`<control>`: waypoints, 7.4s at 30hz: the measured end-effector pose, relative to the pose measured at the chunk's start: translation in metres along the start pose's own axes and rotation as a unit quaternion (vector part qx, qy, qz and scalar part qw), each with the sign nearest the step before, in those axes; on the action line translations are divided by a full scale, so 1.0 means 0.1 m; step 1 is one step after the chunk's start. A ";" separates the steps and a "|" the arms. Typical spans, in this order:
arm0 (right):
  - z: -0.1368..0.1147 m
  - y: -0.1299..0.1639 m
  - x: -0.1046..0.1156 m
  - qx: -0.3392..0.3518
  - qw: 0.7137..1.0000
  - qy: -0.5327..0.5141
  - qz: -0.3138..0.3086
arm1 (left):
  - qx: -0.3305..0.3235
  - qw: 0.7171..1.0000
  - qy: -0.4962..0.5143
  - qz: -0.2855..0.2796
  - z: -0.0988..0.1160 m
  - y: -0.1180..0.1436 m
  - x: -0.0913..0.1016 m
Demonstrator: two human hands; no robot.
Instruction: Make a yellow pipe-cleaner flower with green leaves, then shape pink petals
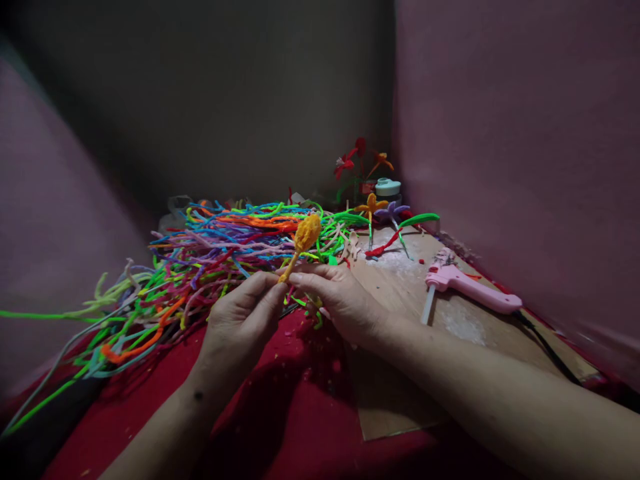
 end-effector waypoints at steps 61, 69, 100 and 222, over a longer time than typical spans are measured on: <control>0.10 -0.05 0.05 -0.034 0.998 -0.037 -0.023 | 0.271 0.875 0.320 -0.243 -0.33 0.10 -0.33; 0.18 -0.06 0.19 -0.035 0.995 -0.049 0.074 | 0.105 0.988 0.059 -0.101 -0.23 -0.02 -0.17; 0.12 -0.06 0.04 -0.019 0.998 -0.045 -0.028 | 0.285 0.879 0.314 -0.218 -0.29 0.05 -0.26; 0.18 -0.08 0.18 -0.023 0.998 -0.024 0.051 | -0.039 0.998 -0.054 0.002 -0.18 -0.01 -0.07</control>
Point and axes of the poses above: each hand's wrist, its own y-axis away from the middle knuckle, its own x-axis out of the back of the hand, z = x × y, the point moved 7 cm from there along -y, towards the middle knuckle, and after that the axes turned 8 degrees about z, right-handed, at the moved point
